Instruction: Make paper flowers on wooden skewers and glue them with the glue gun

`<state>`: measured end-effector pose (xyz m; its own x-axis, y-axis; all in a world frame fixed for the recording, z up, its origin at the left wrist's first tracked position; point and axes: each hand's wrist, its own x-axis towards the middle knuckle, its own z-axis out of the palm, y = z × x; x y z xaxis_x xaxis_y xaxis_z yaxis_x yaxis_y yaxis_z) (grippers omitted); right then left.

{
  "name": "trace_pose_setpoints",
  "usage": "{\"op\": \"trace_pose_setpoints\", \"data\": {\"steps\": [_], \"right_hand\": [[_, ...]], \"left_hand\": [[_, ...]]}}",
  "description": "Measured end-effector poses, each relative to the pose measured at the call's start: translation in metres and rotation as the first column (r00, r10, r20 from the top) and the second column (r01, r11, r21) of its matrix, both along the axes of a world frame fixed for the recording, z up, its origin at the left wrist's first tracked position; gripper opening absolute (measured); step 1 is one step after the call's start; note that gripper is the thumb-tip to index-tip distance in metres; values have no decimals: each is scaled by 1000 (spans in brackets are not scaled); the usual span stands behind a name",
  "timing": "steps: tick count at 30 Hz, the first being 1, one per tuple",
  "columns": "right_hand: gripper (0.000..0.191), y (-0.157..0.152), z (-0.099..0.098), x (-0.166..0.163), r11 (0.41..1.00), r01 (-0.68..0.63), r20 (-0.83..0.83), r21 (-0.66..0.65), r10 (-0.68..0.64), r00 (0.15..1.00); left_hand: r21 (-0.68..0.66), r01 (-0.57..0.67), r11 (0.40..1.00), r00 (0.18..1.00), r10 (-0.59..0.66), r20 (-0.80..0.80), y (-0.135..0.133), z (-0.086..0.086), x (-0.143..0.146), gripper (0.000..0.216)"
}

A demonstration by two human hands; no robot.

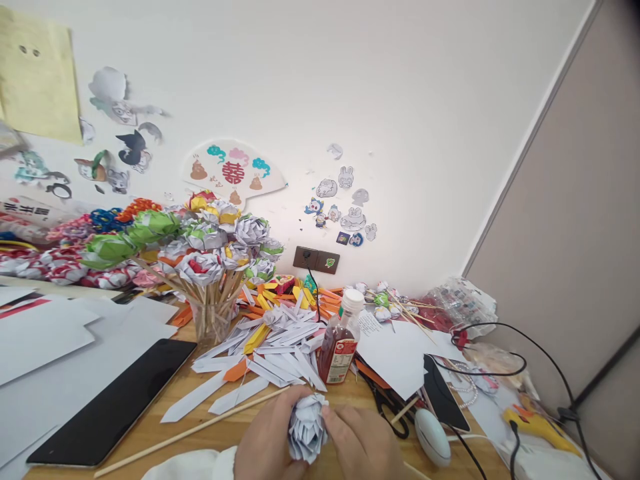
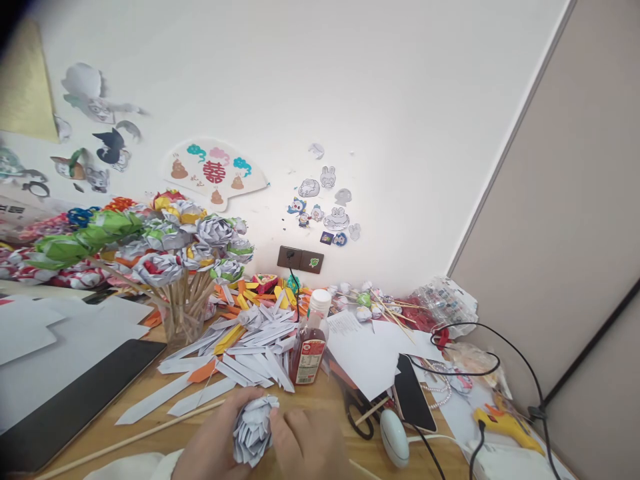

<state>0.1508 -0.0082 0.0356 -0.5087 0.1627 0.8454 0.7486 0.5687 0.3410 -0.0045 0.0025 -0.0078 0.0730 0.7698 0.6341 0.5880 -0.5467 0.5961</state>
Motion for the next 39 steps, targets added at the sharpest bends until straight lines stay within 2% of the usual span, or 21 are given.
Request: {"op": "trace_pose_setpoints", "data": {"steps": [6, 9, 12, 18, 24, 27, 30, 34, 36, 39], "right_hand": [[22, -3, 4, -2, 1000, -6, -71, 20, 8, 997], [18, -3, 5, 0, 999, -51, 10, 17, 51, 999], [16, -2, 5, 4, 999, -40, 54, -12, 41, 998], [27, -1, 10, 8, 995, -50, 145, -91, 63, 987], [33, -1, 4, 8, 993, -33, 55, -112, 40, 998], [31, 1, 0, 8, 976, -75, 1, -204, 77, 997], [26, 0, -1, 8, 960, -47, -56, -277, 33, 998], [24, -3, 0, 5, 980, -10, -166, -199, -23, 986], [25, -4, 1, 3, 990, -10, -220, -141, -22, 975], [25, -3, 2, 0, 992, -27, -235, -124, -2, 972]], "left_hand": [[38, -12, 999, 999, 13, -40, -1, 2, -2, 49], [52, 5, 999, 996, 0, -92, 0, 2, -5, 46], [23, -6, 1000, 994, 9, -106, 1, 1, -5, 41], [11, -61, 998, 997, 61, -44, -1, 1, 0, 42], [52, -6, 999, 996, 11, -88, -2, 4, -3, 48], [57, -32, 998, 996, 37, -84, -1, 4, -3, 47], [75, -11, 997, 994, 19, -110, -1, 4, -4, 49], [83, -22, 996, 991, 33, -132, -4, 4, -4, 55], [75, -19, 997, 989, 29, -143, -5, 5, -4, 54], [88, -22, 996, 987, 36, -159, -4, 5, -4, 51]]}}
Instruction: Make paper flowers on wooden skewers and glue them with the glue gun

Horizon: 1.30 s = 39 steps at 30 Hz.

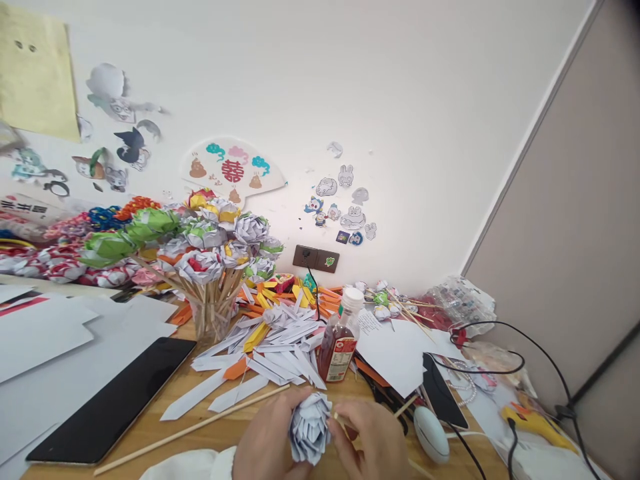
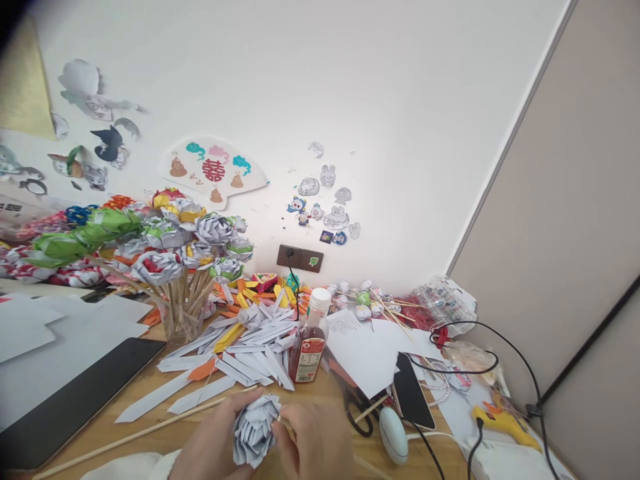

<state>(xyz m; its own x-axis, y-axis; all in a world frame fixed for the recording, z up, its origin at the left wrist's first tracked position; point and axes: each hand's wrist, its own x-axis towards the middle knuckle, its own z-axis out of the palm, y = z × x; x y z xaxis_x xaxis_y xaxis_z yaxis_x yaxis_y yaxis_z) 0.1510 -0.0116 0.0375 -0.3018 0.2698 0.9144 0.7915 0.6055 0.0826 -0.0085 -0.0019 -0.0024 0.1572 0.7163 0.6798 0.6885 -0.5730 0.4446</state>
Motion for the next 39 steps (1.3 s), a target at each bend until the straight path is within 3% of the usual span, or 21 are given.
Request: {"op": "trace_pose_setpoints", "data": {"steps": [7, 13, 22, 26, 31, 34, 39], "right_hand": [[23, 3, -10, -1, 999, -47, -11, 5, 47, 999], [15, 2, -11, 7, 981, -94, 91, -169, 110, 990], [21, 5, -9, 12, 957, -57, 110, -283, 92, 990], [18, 3, -6, 11, 975, -33, 111, -219, 59, 992], [23, 0, 1, 3, 997, -51, 66, -49, 54, 996], [22, -1, 4, -2, 997, -33, 90, 63, 27, 996], [23, -2, 5, -5, 989, 29, 91, 143, -43, 995]], "left_hand": [[55, -12, 998, 999, 14, -42, 2, -3, 1, 52], [47, -11, 999, 999, 14, -45, 2, -4, -1, 53], [15, 25, 1000, 995, -27, 100, 3, -15, 4, 57], [-5, 45, 999, 992, -44, 116, 3, -16, 4, 57], [35, 17, 999, 998, -19, 53, 5, -11, 1, 54], [69, 14, 997, 1000, -13, -16, 6, -8, -1, 54], [78, 4, 997, 999, 0, -48, 6, -10, -3, 54]]}}
